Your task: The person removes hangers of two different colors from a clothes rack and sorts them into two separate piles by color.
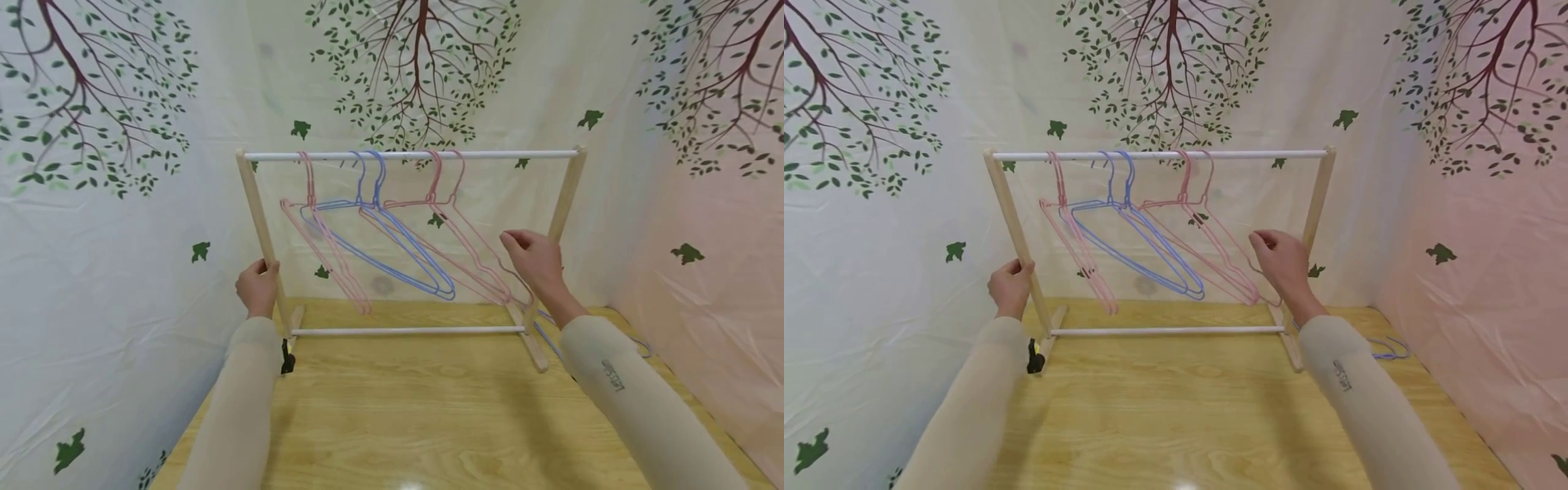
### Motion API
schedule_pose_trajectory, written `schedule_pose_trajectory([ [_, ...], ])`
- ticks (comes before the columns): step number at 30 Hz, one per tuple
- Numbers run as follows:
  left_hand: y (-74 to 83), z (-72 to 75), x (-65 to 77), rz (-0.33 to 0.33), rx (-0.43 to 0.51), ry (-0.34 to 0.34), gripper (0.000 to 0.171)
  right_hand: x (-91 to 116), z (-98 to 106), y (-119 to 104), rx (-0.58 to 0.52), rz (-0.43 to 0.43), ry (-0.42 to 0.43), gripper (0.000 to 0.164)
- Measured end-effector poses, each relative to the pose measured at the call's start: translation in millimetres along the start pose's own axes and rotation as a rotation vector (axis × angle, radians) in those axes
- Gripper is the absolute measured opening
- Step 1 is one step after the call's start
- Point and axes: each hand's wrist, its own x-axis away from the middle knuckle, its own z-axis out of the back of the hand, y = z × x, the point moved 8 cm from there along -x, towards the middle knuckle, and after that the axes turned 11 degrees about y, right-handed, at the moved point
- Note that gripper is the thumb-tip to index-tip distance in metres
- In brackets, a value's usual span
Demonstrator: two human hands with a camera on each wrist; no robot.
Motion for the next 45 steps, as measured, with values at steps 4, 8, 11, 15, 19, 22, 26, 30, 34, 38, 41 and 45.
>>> schedule_pose_trajectory([
  [4,3.2,0.7,1.2,0.001,-0.004,-0.005,0.035,-5.2,-11.7,-5.3,-0.007,-0.018,-0.085,0.044],
  [8,5.5,1.4,2.3,0.009,0.004,-0.017,0.036,-6.1,-19.8,-9.3,0.017,-0.033,-0.13,0.047],
  [11,6.0,3.0,2.6,0.019,0.0,-0.023,0.036,-5.5,-24.1,-13.5,0.009,-0.031,-0.148,0.046],
  [15,6.7,4.4,4.2,0.039,-0.01,-0.045,0.038,-5.0,-27.3,-16.5,-0.01,-0.029,-0.161,0.042],
  [19,7.9,5.6,6.4,0.052,-0.009,-0.063,0.038,-4.3,-30.1,-14.8,-0.018,-0.051,-0.175,0.038],
  [22,8.8,6.9,7.9,0.053,-0.009,-0.064,0.037,-3.6,-31.6,-13.4,-0.029,-0.063,-0.177,0.036],
  [26,9.3,8.0,9.1,0.048,-0.018,-0.062,0.035,-2.6,-30.7,-11.9,-0.041,-0.058,-0.145,0.034],
  [30,10.6,9.3,10.3,0.034,-0.022,-0.053,0.034,-1.3,-28.0,-10.8,-0.054,-0.048,-0.1,0.033],
  [34,11.5,11.4,10.8,0.011,-0.026,-0.043,0.032,-0.4,-24.8,-10.1,-0.063,-0.037,-0.067,0.031],
  [38,11.5,13.6,11.2,-0.01,-0.031,-0.029,0.031,-1.5,-18.3,-10.5,-0.062,-0.014,-0.015,0.03],
  [41,11.0,14.8,12.0,-0.012,-0.029,-0.022,0.031,-3.2,-11.6,-10.5,-0.077,-0.005,0.041,0.028],
  [45,9.8,15.4,12.9,-0.009,-0.035,-0.019,0.031,-4.3,-3.0,-8.5,-0.125,-0.015,0.103,0.025],
])
